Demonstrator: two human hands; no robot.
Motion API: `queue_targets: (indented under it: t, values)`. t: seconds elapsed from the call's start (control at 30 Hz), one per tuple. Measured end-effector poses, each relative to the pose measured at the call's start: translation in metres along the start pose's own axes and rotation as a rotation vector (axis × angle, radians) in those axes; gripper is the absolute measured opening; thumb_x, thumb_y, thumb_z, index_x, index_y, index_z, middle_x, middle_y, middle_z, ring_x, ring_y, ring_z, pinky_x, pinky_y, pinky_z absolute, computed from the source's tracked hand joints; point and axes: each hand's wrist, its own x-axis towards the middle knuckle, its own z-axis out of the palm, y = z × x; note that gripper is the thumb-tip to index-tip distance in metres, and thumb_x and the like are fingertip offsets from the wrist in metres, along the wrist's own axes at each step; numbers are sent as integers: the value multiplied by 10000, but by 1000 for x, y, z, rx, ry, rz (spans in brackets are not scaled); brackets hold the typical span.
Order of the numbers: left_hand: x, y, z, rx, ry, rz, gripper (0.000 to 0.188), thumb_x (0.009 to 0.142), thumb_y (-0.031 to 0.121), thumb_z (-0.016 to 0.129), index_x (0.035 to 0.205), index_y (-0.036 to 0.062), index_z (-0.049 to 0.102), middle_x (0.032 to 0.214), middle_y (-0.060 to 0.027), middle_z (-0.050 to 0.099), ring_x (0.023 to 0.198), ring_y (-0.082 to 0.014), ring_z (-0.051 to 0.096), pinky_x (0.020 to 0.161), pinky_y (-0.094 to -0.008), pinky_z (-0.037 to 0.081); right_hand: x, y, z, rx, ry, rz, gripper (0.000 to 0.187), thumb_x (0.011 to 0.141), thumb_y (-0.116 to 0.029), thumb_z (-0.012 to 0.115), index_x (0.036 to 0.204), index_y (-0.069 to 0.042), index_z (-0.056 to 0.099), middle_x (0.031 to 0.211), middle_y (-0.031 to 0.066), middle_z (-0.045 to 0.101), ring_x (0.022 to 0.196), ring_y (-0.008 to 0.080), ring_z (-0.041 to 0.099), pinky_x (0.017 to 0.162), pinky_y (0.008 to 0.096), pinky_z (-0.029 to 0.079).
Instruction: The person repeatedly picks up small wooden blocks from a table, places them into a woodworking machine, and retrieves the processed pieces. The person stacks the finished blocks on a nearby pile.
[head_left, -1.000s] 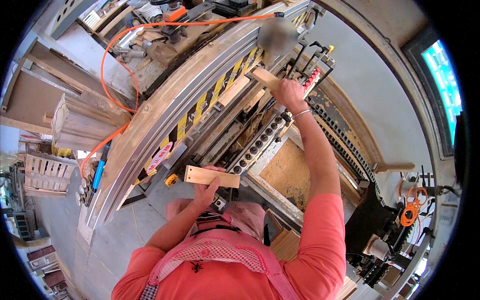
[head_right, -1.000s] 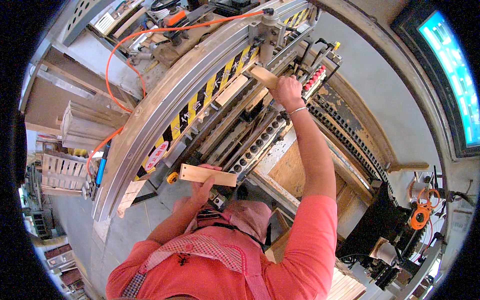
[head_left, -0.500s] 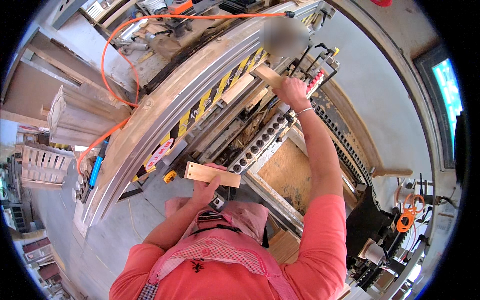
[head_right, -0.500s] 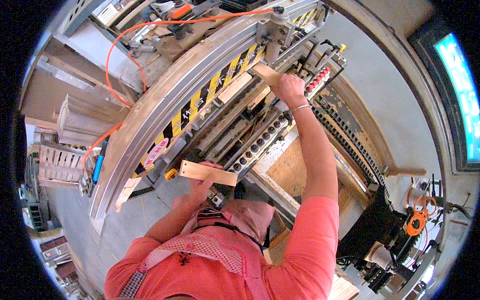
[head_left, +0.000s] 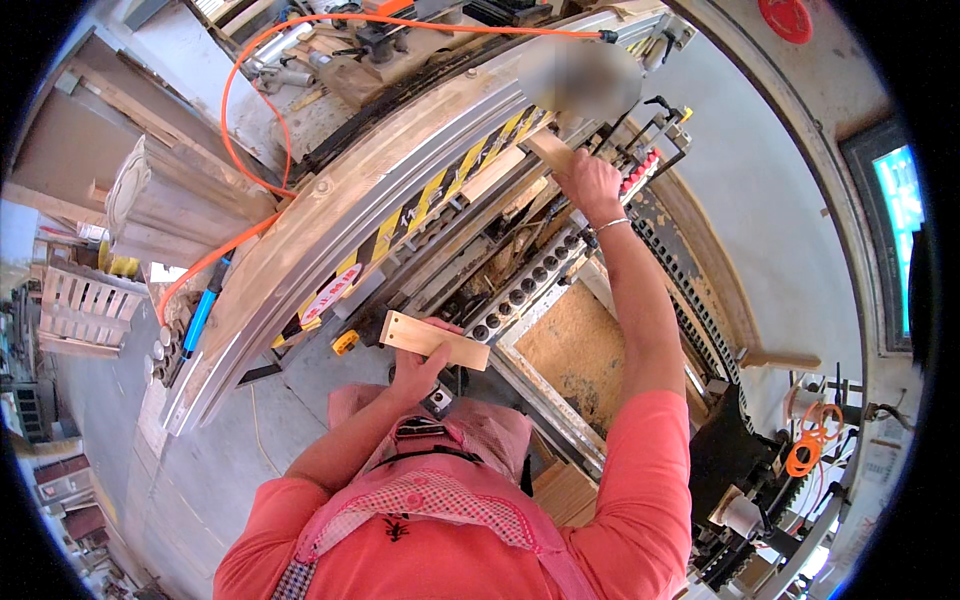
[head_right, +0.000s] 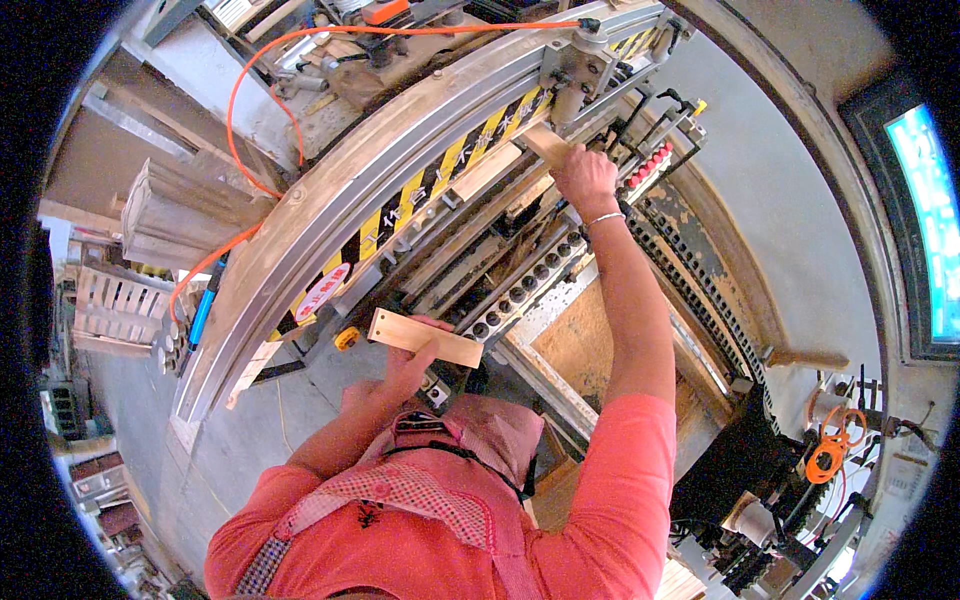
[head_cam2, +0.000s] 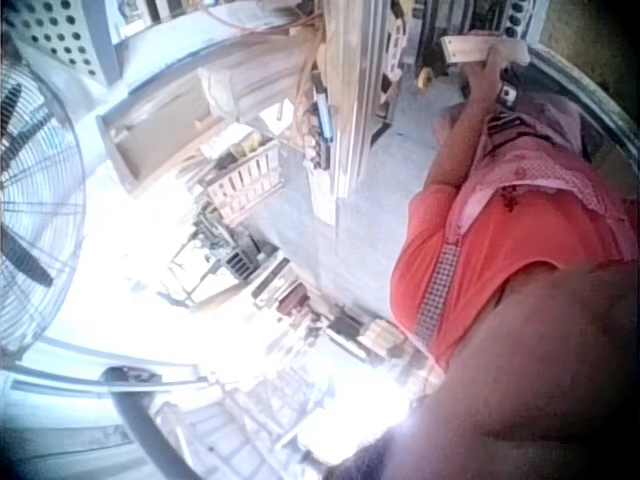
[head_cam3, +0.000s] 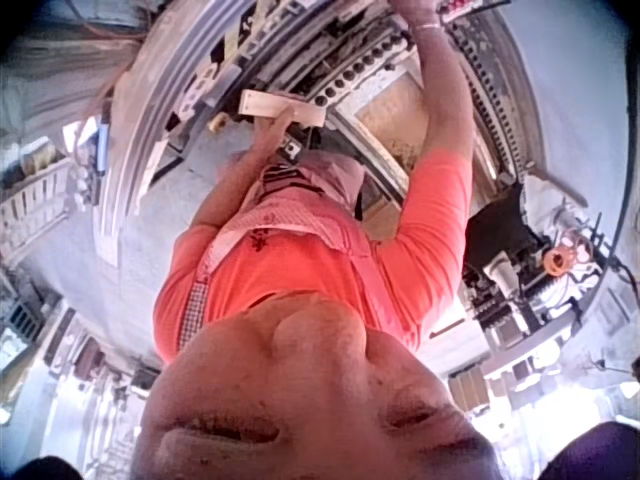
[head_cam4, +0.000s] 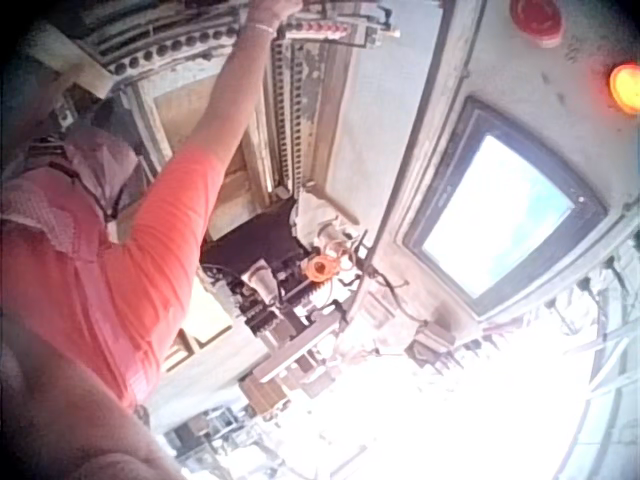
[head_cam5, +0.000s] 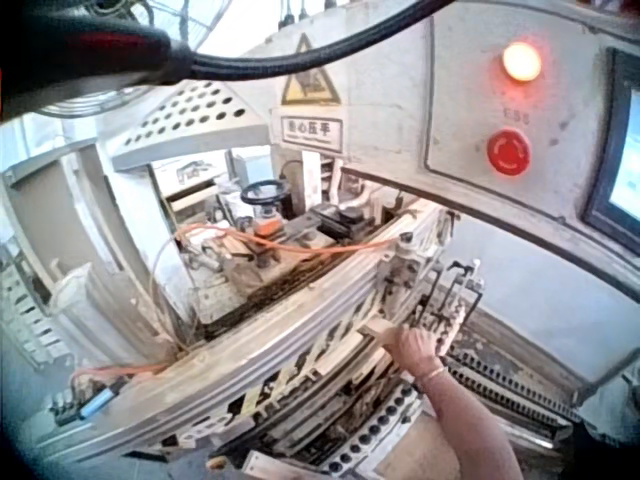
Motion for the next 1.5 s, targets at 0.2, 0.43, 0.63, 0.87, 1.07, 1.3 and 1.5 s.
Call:
queue_targets:
  t: [0.2,0.43,0.63,0.87,1.07,1.3,1.5]
  values:
    - [1,6,3,-32,7,7,285,805,31,536,1082,24,471,1038,-107,590,921,-158,572,812,-305,463,1,8,6,32,-37,-17,458,719,-465,663,911,-52,619,838,155,656,825,305,639,706,399,507]
    - [1,7,5,-83,19,21,268,798,10,521,1063,8,486,1020,-98,592,909,-141,572,793,-289,469,1,9,3,28,-30,7,467,683,-465,690,887,-48,637,827,148,661,804,302,646,706,397,514]
    - [3,-2,3,-62,25,33,261,794,2,515,1055,4,496,1010,-93,593,911,-145,572,802,-295,464,3,6,-6,31,-87,-15,519,693,-490,680,898,-17,619,850,180,653,825,317,637,729,408,501]
    - [0,8,6,-129,51,17,248,801,5,509,1049,5,518,994,-79,597,911,-133,572,803,-285,462,4,2,2,-12,-56,-29,475,710,-492,661,876,-47,651,864,170,660,842,311,640,727,399,510]
    - [-5,21,11,-113,-117,-43,261,811,10,520,1072,8,519,1021,-66,592,932,-121,566,814,-284,460,5,9,4,4,-44,-59,490,708,-496,644,875,-35,633,837,199,649,813,348,633,714,438,503]
    - [-35,38,35,-289,-339,-222,314,869,116,586,1159,23,506,1092,-40,575,1041,-138,533,906,-301,421,5,2,0,-62,-62,-38,444,698,-477,671,923,-94,657,878,179,660,837,339,642,737,433,516]
    - [-43,34,35,-341,-151,-320,355,842,116,634,1154,-6,518,1041,-63,609,940,-138,582,815,-279,479,3,3,-7,-48,-84,-61,510,716,-500,645,930,-38,626,878,209,649,852,365,628,751,455,500]
